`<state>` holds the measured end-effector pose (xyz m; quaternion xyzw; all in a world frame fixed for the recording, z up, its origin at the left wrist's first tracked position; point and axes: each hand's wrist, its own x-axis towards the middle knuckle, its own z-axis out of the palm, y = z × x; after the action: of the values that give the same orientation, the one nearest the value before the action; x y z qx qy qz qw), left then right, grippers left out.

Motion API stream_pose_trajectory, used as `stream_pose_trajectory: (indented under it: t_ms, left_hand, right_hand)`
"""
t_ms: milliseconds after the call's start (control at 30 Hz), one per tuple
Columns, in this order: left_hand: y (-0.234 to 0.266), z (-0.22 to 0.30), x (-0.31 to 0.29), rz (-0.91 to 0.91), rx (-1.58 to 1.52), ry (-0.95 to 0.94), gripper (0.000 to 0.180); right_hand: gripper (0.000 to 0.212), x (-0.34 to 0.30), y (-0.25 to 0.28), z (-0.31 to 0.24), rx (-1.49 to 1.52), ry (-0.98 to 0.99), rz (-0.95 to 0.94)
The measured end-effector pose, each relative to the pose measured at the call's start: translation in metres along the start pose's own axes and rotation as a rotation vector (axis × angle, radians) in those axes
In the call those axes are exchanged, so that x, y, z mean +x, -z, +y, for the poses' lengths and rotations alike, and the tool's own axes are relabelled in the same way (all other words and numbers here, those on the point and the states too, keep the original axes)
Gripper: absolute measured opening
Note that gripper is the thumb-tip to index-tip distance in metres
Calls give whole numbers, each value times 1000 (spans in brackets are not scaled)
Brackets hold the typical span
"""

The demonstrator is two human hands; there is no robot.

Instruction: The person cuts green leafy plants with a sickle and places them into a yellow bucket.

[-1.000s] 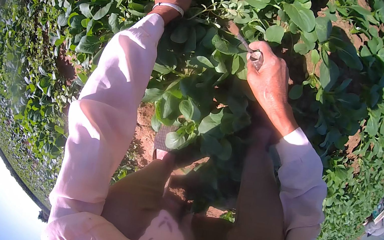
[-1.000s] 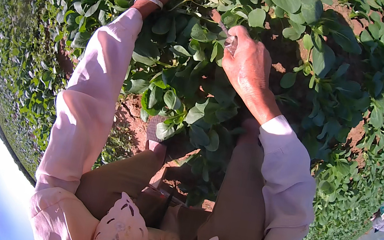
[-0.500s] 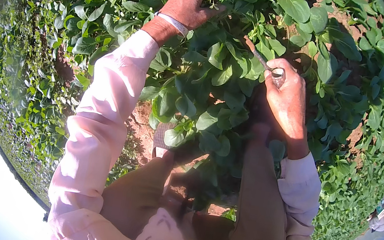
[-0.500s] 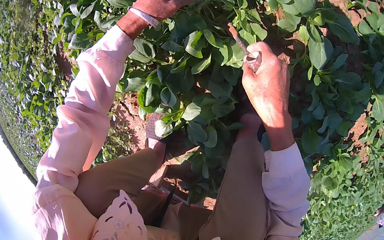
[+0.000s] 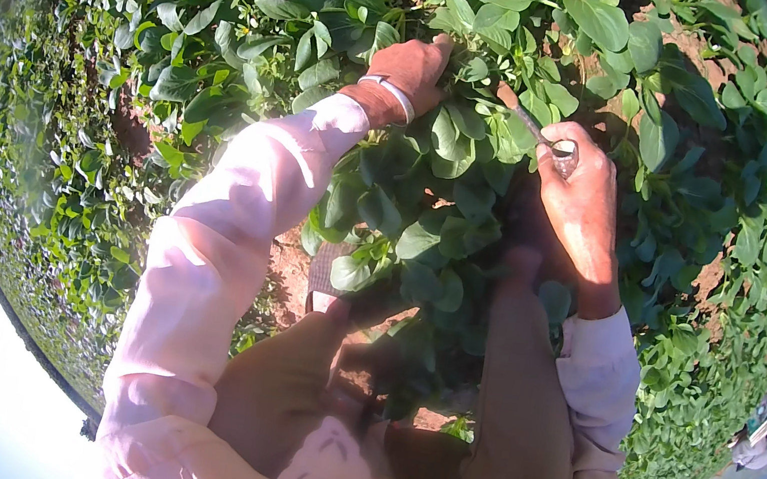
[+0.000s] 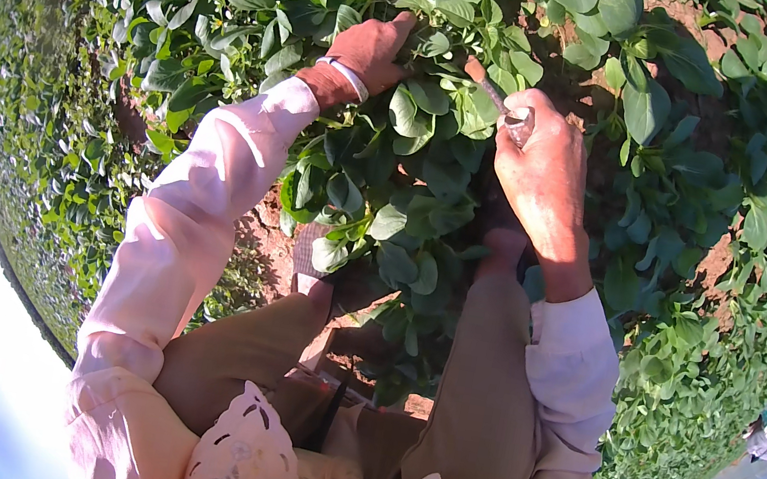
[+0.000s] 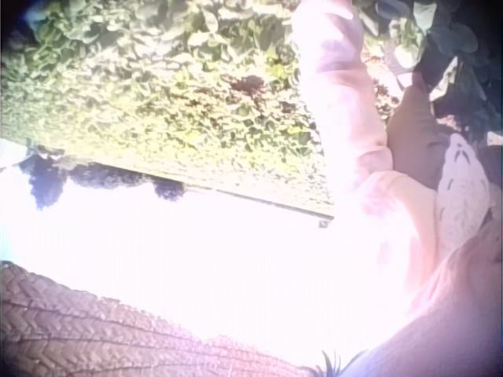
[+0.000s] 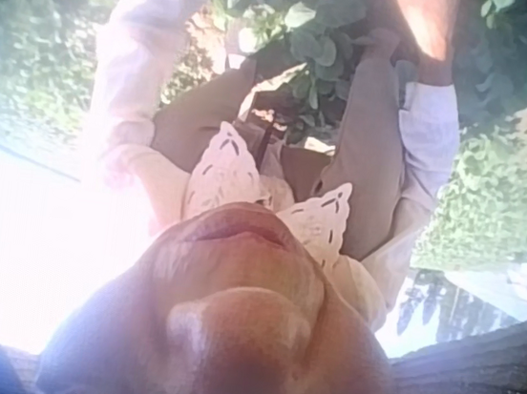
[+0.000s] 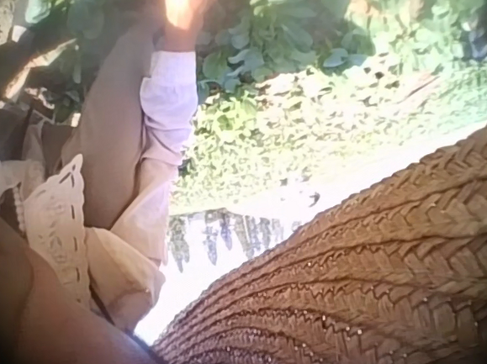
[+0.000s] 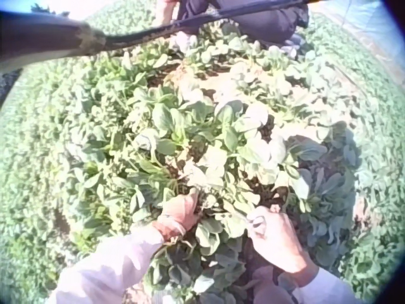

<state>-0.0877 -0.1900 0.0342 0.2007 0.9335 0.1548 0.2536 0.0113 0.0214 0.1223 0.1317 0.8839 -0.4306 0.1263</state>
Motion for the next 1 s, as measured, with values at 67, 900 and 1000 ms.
stream_pose_trajectory:
  t_ms: [67, 900, 1000]
  left_hand:
    - [0, 2, -18, 27, 37, -50, 28]
    - [6, -33, 46, 104, 437, -19, 25]
    - [8, -40, 47, 107, 295, 22, 25]
  right_hand:
    - [10, 2, 2, 1, -26, -1, -7]
    - [12, 35, -41, -38, -262, 141, -74]
    - [14, 40, -40, -42, -291, 142, -96]
